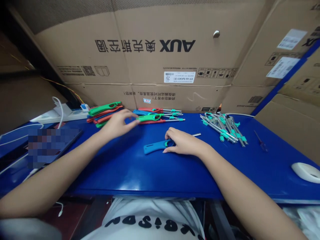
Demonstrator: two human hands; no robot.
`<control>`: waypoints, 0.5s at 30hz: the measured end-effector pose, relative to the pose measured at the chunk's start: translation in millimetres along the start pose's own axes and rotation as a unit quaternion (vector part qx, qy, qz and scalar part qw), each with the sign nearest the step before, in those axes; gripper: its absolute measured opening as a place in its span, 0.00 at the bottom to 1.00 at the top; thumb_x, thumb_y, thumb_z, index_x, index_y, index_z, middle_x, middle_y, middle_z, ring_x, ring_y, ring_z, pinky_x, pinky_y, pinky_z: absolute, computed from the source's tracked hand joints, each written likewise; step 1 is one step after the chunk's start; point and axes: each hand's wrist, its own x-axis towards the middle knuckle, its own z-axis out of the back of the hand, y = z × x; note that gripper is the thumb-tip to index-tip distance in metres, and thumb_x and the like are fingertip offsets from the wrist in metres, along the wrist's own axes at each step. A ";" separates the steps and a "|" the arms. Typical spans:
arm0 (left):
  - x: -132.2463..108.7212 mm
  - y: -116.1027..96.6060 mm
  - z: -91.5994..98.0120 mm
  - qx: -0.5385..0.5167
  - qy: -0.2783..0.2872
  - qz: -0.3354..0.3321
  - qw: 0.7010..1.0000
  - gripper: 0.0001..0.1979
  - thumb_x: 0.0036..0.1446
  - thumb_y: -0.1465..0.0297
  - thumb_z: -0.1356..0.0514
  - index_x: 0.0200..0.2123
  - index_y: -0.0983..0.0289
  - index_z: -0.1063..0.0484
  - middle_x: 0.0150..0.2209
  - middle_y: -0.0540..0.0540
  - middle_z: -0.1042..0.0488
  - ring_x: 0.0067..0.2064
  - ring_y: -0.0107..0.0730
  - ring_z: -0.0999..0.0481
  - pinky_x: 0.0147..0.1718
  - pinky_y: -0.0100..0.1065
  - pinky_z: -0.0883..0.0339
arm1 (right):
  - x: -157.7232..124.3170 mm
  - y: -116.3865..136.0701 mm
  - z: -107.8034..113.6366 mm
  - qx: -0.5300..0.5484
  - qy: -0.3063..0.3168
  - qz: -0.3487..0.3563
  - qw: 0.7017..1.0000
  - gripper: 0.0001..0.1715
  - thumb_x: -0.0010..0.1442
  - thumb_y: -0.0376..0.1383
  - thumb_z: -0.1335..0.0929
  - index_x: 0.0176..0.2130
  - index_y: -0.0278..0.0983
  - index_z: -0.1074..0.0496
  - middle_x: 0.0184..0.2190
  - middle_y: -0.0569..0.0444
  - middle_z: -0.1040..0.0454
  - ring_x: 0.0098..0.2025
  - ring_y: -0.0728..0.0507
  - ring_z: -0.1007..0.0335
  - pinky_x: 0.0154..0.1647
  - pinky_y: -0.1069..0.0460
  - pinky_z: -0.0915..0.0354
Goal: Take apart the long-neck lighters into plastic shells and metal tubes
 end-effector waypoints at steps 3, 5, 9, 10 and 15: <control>-16.5 -38.2 -21.0 -0.146 0.173 -0.030 0.973 0.23 0.55 0.49 0.34 0.42 0.61 0.19 0.40 0.57 0.20 0.40 0.39 0.23 0.40 0.34 0.32 | 1.0 1.7 0.4 -0.002 0.000 -0.009 1.000 0.25 0.55 0.50 0.23 0.43 0.38 0.31 0.43 0.48 0.28 0.41 0.40 0.31 0.40 0.48 0.36; -25.6 -53.4 -33.7 -0.165 0.203 -0.066 0.963 0.26 0.50 0.51 0.29 0.46 0.62 0.20 0.42 0.57 0.22 0.41 0.39 0.23 0.40 0.34 0.33 | 1.9 2.9 -0.5 0.000 0.006 -0.012 1.000 0.28 0.52 0.52 0.23 0.42 0.38 0.31 0.42 0.49 0.27 0.41 0.40 0.30 0.39 0.49 0.36; -33.2 -59.8 -49.1 -0.151 0.169 -0.106 0.968 0.15 0.56 0.62 0.30 0.44 0.63 0.21 0.42 0.57 0.24 0.44 0.40 0.24 0.45 0.35 0.33 | 2.6 7.3 -1.7 -0.011 0.007 -0.028 1.000 0.30 0.49 0.54 0.21 0.41 0.39 0.31 0.42 0.50 0.26 0.42 0.39 0.29 0.38 0.49 0.38; -33.9 -59.1 -50.9 -0.144 0.162 -0.109 0.970 0.14 0.58 0.63 0.31 0.44 0.64 0.22 0.42 0.57 0.24 0.44 0.40 0.24 0.45 0.36 0.33 | 2.4 8.8 -1.7 -0.016 0.007 -0.037 0.999 0.31 0.49 0.53 0.21 0.42 0.39 0.31 0.42 0.49 0.26 0.42 0.39 0.29 0.39 0.49 0.38; -39.0 -61.0 -52.3 -0.069 0.120 -0.155 0.978 0.14 0.62 0.65 0.34 0.48 0.65 0.23 0.42 0.58 0.26 0.46 0.41 0.27 0.46 0.37 0.32 | 1.3 15.1 -1.5 -0.023 0.018 -0.092 0.995 0.32 0.48 0.52 0.21 0.43 0.38 0.31 0.41 0.50 0.26 0.42 0.39 0.29 0.38 0.50 0.38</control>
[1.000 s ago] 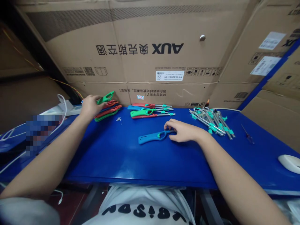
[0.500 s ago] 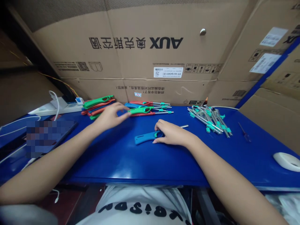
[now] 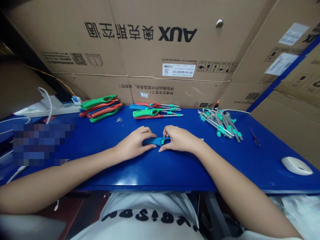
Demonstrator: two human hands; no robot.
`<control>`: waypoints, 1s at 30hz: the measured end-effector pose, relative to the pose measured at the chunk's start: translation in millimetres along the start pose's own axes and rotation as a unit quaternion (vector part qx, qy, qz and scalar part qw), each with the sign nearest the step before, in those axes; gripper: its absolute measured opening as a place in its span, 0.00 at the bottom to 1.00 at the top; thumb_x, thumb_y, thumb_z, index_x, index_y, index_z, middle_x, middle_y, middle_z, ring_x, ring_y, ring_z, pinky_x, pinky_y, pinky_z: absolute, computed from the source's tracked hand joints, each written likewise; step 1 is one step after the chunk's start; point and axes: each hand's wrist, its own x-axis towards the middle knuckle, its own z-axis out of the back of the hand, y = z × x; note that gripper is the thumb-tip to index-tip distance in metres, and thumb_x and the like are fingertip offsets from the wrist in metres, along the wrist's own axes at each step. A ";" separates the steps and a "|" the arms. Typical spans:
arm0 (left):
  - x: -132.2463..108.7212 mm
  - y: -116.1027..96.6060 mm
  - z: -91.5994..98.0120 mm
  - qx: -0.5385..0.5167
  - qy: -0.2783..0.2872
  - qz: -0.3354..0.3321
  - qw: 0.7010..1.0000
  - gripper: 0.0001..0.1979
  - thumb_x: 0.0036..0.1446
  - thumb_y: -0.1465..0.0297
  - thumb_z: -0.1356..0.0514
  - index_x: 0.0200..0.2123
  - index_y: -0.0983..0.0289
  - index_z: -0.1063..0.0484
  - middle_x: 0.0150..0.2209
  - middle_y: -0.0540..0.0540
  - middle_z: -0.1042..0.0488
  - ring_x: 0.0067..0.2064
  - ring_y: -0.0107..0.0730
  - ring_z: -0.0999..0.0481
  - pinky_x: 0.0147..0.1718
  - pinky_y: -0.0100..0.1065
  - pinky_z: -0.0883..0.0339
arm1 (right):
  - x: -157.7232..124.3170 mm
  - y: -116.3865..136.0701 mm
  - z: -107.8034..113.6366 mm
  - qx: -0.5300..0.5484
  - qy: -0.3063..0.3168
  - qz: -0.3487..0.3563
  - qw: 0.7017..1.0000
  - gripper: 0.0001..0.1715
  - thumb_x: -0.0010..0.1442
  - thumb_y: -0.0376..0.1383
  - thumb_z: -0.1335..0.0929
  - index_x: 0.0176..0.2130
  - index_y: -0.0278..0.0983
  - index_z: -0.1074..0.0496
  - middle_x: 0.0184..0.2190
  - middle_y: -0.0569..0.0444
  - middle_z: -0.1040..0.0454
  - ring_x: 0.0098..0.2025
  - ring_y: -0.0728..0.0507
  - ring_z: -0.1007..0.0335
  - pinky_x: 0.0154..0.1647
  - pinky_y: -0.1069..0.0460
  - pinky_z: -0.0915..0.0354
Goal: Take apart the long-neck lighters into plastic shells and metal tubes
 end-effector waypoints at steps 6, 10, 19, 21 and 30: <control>-3.8 -13.3 3.2 0.196 -0.001 -0.042 0.980 0.15 0.68 0.66 0.42 0.53 0.67 0.26 0.45 0.60 0.27 0.46 0.45 0.30 0.43 0.41 0.33 | -0.3 5.9 0.0 -0.052 -0.057 -0.006 0.997 0.28 0.50 0.50 0.21 0.42 0.38 0.32 0.41 0.50 0.25 0.41 0.39 0.28 0.37 0.50 0.39; -3.6 -16.7 3.5 0.259 0.007 -0.045 0.965 0.16 0.70 0.66 0.44 0.54 0.68 0.28 0.45 0.61 0.27 0.47 0.46 0.30 0.41 0.42 0.35 | 0.1 7.4 0.0 -0.092 -0.078 0.031 0.992 0.25 0.53 0.48 0.22 0.41 0.38 0.32 0.40 0.48 0.25 0.43 0.37 0.28 0.41 0.48 0.38; -2.8 -14.6 -0.4 0.268 0.012 -0.039 0.963 0.15 0.71 0.65 0.46 0.54 0.67 0.29 0.47 0.61 0.28 0.47 0.46 0.31 0.41 0.42 0.35 | -1.5 10.6 -4.0 -0.087 -0.075 0.032 0.993 0.18 0.55 0.42 0.26 0.41 0.37 0.33 0.40 0.46 0.26 0.44 0.36 0.30 0.42 0.47 0.38; -3.0 -14.6 -0.6 0.268 0.015 -0.040 0.963 0.15 0.71 0.64 0.46 0.54 0.66 0.29 0.47 0.60 0.28 0.47 0.46 0.31 0.42 0.41 0.35 | -1.6 13.2 -4.3 -0.083 -0.074 0.026 0.993 0.17 0.53 0.40 0.27 0.39 0.37 0.34 0.40 0.47 0.26 0.44 0.37 0.30 0.42 0.47 0.38; -1.6 -11.9 3.6 0.238 0.002 -0.024 0.971 0.16 0.69 0.65 0.44 0.55 0.65 0.30 0.46 0.59 0.28 0.45 0.44 0.29 0.41 0.42 0.33 | -0.6 11.3 -1.7 -0.072 -0.074 0.031 0.994 0.21 0.55 0.44 0.28 0.43 0.38 0.36 0.36 0.50 0.25 0.37 0.39 0.29 0.38 0.48 0.40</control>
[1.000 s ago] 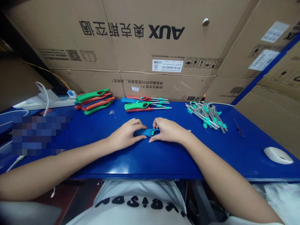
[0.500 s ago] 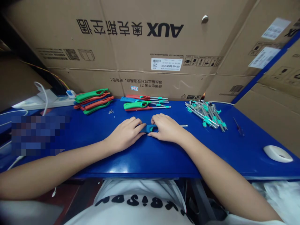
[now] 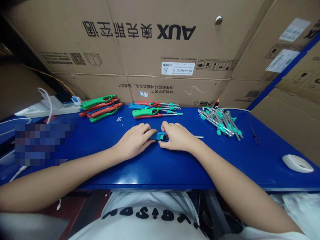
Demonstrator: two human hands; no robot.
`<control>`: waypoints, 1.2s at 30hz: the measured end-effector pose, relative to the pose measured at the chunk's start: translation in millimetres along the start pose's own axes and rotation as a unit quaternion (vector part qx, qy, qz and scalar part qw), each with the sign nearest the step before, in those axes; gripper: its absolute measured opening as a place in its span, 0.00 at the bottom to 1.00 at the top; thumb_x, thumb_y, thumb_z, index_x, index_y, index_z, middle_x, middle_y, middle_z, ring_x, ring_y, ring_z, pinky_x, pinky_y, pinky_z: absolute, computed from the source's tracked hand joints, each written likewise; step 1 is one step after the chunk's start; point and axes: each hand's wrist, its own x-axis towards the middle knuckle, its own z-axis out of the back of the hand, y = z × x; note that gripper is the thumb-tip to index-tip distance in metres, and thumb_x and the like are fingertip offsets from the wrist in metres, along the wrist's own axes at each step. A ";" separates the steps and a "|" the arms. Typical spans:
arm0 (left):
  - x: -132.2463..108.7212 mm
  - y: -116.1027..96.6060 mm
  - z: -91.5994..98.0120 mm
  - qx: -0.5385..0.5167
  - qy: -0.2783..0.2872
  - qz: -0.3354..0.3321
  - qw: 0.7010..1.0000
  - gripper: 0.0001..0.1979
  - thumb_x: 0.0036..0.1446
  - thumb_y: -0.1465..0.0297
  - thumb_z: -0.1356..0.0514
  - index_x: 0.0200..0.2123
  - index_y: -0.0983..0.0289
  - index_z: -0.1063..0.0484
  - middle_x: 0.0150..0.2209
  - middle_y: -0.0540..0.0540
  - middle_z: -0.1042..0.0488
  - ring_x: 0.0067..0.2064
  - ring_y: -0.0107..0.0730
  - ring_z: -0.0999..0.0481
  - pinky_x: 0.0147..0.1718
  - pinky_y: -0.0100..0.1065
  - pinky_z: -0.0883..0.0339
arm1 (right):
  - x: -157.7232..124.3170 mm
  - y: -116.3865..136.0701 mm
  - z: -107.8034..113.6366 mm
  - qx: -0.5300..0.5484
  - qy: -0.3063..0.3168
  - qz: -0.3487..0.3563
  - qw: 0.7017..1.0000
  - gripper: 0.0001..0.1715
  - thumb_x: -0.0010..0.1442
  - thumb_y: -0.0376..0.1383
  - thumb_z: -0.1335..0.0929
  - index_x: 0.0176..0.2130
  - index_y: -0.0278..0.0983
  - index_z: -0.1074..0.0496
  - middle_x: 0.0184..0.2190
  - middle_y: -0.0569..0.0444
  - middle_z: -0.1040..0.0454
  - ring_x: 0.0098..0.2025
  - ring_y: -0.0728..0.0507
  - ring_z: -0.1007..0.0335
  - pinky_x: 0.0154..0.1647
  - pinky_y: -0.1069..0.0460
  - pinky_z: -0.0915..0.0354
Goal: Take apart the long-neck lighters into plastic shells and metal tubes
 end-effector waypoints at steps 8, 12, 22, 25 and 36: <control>1.8 19.6 -12.2 -0.088 -0.051 0.023 0.995 0.17 0.70 0.61 0.45 0.54 0.66 0.30 0.47 0.60 0.28 0.47 0.44 0.28 0.47 0.44 0.29 | 3.7 -51.5 3.6 0.196 -0.023 0.049 0.979 0.13 0.62 0.44 0.33 0.36 0.38 0.26 0.37 0.48 0.24 0.39 0.41 0.28 0.41 0.47 0.34; 2.8 21.7 -14.4 -0.120 -0.076 0.027 0.990 0.16 0.70 0.62 0.45 0.54 0.65 0.32 0.47 0.60 0.29 0.49 0.45 0.27 0.49 0.46 0.27 | 7.1 -51.6 -0.8 0.220 -0.073 0.019 0.973 0.12 0.61 0.39 0.34 0.43 0.38 0.25 0.40 0.49 0.24 0.34 0.44 0.30 0.38 0.48 0.34; 4.0 17.8 -16.0 -0.172 -0.088 0.014 0.981 0.19 0.70 0.70 0.48 0.62 0.65 0.40 0.57 0.65 0.31 0.59 0.47 0.29 0.59 0.51 0.31 | 8.9 -42.9 -6.9 0.157 -0.097 -0.003 0.983 0.16 0.66 0.43 0.38 0.32 0.38 0.29 0.28 0.53 0.24 0.29 0.44 0.33 0.32 0.51 0.41; 5.3 18.5 -14.9 -0.181 -0.090 0.005 0.979 0.22 0.70 0.71 0.50 0.65 0.62 0.42 0.58 0.64 0.31 0.60 0.46 0.29 0.59 0.50 0.31 | 8.5 -41.0 -7.1 0.143 -0.109 0.000 0.984 0.18 0.68 0.45 0.39 0.31 0.38 0.31 0.26 0.54 0.27 0.28 0.45 0.35 0.31 0.51 0.43; 8.0 45.8 -11.7 -0.308 -0.199 0.187 0.911 0.20 0.63 0.69 0.43 0.57 0.66 0.34 0.53 0.62 0.26 0.52 0.42 0.25 0.52 0.44 0.29 | 6.3 -51.6 -3.5 0.066 -0.081 -0.018 0.994 0.19 0.70 0.45 0.40 0.33 0.39 0.31 0.27 0.55 0.27 0.29 0.45 0.34 0.31 0.52 0.47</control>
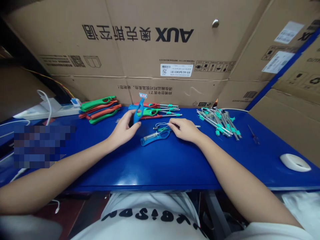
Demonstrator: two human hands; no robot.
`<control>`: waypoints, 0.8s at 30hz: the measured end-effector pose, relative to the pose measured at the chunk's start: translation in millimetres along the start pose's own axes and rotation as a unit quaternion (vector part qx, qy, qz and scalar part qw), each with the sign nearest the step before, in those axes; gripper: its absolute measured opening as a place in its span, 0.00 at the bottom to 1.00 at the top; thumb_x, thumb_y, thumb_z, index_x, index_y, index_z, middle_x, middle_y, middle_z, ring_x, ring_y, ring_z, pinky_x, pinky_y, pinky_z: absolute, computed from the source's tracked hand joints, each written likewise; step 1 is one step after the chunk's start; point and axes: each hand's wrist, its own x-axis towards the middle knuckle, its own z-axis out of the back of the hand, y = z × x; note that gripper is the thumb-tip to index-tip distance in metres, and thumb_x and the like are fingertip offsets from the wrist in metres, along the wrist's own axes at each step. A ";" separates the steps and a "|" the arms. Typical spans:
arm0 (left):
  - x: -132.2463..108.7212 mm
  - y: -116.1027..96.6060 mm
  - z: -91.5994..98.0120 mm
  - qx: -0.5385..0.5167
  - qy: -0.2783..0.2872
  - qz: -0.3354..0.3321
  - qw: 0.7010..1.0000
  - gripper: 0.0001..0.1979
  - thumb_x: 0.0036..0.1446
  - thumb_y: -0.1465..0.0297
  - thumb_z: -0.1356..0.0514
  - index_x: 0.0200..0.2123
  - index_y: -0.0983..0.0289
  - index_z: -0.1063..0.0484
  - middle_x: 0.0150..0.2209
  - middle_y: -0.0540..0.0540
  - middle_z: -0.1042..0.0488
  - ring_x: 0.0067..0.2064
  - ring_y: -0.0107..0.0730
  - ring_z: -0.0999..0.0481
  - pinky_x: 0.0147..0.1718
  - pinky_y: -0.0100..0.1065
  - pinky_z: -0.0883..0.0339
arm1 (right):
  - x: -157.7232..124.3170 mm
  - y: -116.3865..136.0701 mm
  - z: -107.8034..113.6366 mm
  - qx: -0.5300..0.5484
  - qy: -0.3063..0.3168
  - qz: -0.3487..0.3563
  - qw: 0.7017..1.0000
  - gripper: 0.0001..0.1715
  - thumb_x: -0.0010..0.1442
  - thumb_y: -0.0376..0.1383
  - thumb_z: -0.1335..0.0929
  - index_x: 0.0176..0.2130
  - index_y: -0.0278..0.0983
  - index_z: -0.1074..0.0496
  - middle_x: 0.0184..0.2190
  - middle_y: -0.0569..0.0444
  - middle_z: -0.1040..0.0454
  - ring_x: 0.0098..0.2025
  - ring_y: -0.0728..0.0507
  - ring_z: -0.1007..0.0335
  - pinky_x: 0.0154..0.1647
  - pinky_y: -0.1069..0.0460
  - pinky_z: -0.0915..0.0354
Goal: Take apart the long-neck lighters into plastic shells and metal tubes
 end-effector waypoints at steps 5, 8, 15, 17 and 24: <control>-8.2 -6.3 -8.9 0.031 0.124 -0.050 0.990 0.16 0.57 0.58 0.35 0.41 0.64 0.25 0.38 0.54 0.27 0.39 0.36 0.25 0.41 0.37 0.30 | -2.2 14.7 2.4 0.023 -0.015 0.030 0.999 0.17 0.71 0.44 0.41 0.36 0.39 0.30 0.29 0.54 0.25 0.31 0.45 0.32 0.33 0.52 0.44; -10.7 -5.5 -14.0 0.039 0.150 -0.068 0.986 0.17 0.57 0.55 0.35 0.32 0.65 0.27 0.34 0.53 0.31 0.34 0.33 0.28 0.35 0.34 0.33 | -4.1 22.4 3.4 0.039 -0.033 0.062 0.997 0.16 0.71 0.44 0.40 0.38 0.39 0.30 0.33 0.53 0.24 0.34 0.45 0.31 0.36 0.52 0.41; -1.6 2.1 -4.9 0.028 0.162 -0.089 0.982 0.10 0.63 0.64 0.41 0.36 0.65 0.26 0.37 0.56 0.25 0.39 0.37 0.25 0.41 0.36 0.31 | -3.0 16.4 10.3 0.039 -0.049 0.067 0.996 0.18 0.71 0.45 0.41 0.35 0.39 0.30 0.32 0.51 0.25 0.33 0.44 0.32 0.37 0.51 0.41; 5.2 4.4 2.8 0.036 0.156 -0.099 0.982 0.09 0.64 0.65 0.42 0.37 0.65 0.25 0.37 0.56 0.24 0.40 0.37 0.24 0.43 0.37 0.31 | -1.7 9.4 14.0 0.049 -0.045 0.055 0.996 0.19 0.70 0.45 0.41 0.33 0.39 0.31 0.30 0.52 0.26 0.32 0.44 0.33 0.35 0.51 0.41; 24.1 7.6 22.3 0.106 0.193 -0.140 0.965 0.10 0.64 0.66 0.43 0.38 0.66 0.26 0.40 0.60 0.24 0.45 0.43 0.24 0.47 0.40 0.29 | 4.2 2.0 14.7 0.073 -0.007 0.071 0.995 0.19 0.69 0.47 0.40 0.32 0.38 0.33 0.28 0.55 0.31 0.30 0.46 0.37 0.33 0.52 0.43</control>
